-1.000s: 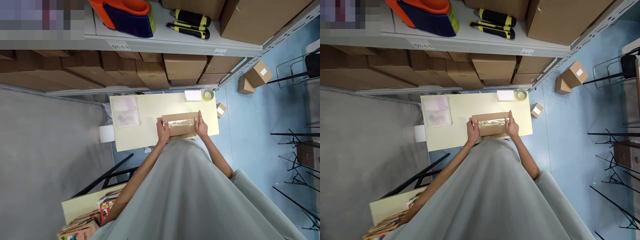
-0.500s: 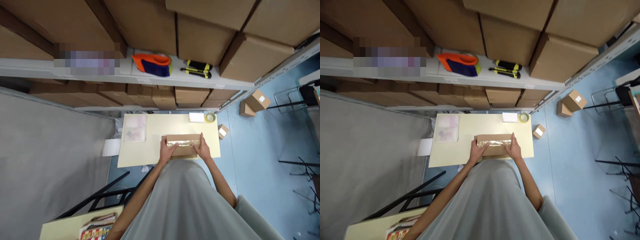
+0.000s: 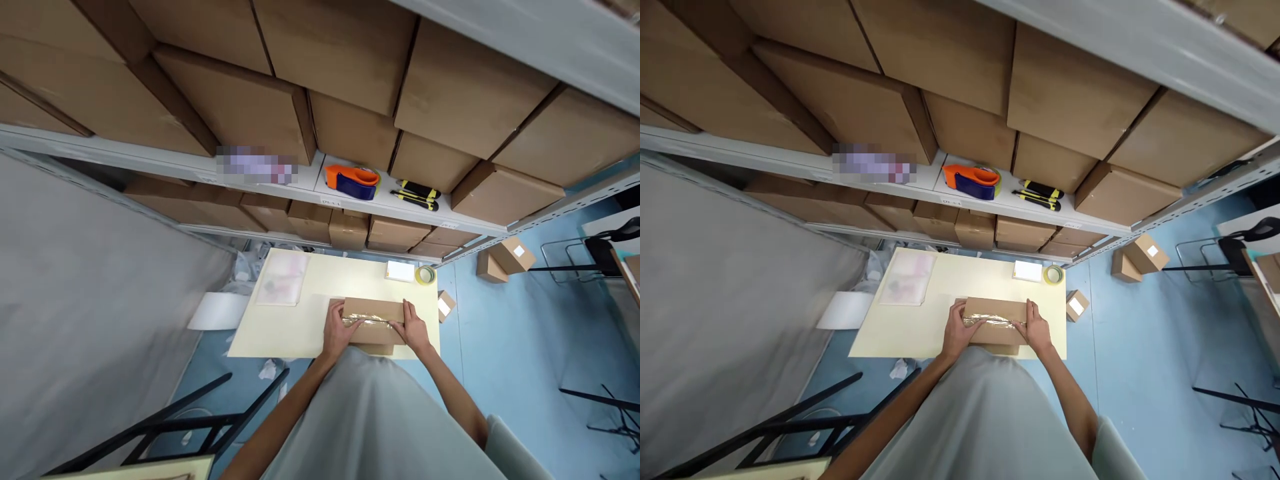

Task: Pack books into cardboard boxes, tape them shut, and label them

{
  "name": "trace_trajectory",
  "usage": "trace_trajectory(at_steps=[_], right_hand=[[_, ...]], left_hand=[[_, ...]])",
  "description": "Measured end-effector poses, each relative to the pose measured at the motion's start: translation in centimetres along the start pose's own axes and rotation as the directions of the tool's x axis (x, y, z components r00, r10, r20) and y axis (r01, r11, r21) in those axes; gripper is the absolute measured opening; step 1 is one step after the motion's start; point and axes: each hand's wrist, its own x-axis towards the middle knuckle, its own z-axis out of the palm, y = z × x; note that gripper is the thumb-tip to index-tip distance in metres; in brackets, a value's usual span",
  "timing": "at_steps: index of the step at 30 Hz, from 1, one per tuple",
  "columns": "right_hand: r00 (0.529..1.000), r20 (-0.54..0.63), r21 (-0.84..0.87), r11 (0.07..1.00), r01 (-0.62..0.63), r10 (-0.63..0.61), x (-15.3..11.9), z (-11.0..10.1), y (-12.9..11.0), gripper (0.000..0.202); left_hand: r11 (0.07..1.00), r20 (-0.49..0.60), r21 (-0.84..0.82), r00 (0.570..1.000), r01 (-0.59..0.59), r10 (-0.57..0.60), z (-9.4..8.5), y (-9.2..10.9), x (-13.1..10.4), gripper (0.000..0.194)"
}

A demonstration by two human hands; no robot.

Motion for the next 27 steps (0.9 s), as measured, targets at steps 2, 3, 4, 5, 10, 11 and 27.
trace_trajectory(at_steps=[2, 3, 4, 5, 10, 11, 27], right_hand=[[1.000, 0.002, 0.056, 0.998, 0.030, -0.030, -0.1, -0.1, -0.1, 0.084], [0.999, 0.014, 0.069, 0.997, 0.032, -0.033, -0.1, -0.3, -0.2, 0.084], [0.999, 0.039, 0.064, 0.998, 0.020, -0.023, 0.1, -0.6, -0.5, 0.085], [0.997, 0.077, 0.039, 0.999, -0.001, -0.002, 0.5, -1.1, -0.9, 0.089], [0.990, -0.011, -0.092, 0.986, 0.139, -0.141, 7.4, -9.0, -7.1, 0.106], [0.967, -0.122, -0.119, 0.970, 0.210, -0.224, 9.7, -11.5, -9.2, 0.104], [0.964, -0.197, -0.396, 0.914, 0.089, -0.179, 28.7, -24.5, -29.7, 0.062]], left_hand=[[1.000, -0.015, -0.013, 1.000, -0.014, 0.014, 0.4, -0.5, 0.0, 0.076], [0.999, -0.019, -0.023, 0.999, -0.029, 0.029, 0.6, -0.8, -0.1, 0.080], [0.998, -0.025, -0.034, 0.998, -0.050, 0.049, 0.8, -1.1, -0.1, 0.080], [0.997, -0.034, -0.036, 0.997, -0.069, 0.068, 1.0, -1.4, -0.1, 0.077], [0.993, -0.102, 0.026, 0.988, -0.113, 0.115, 1.9, -2.2, 0.2, 0.069], [0.992, -0.102, 0.032, 0.987, -0.119, 0.121, 2.0, -2.3, 0.2, 0.068], [0.991, -0.060, 0.095, 0.993, -0.092, 0.097, 2.1, -3.3, 0.2, 0.064]])
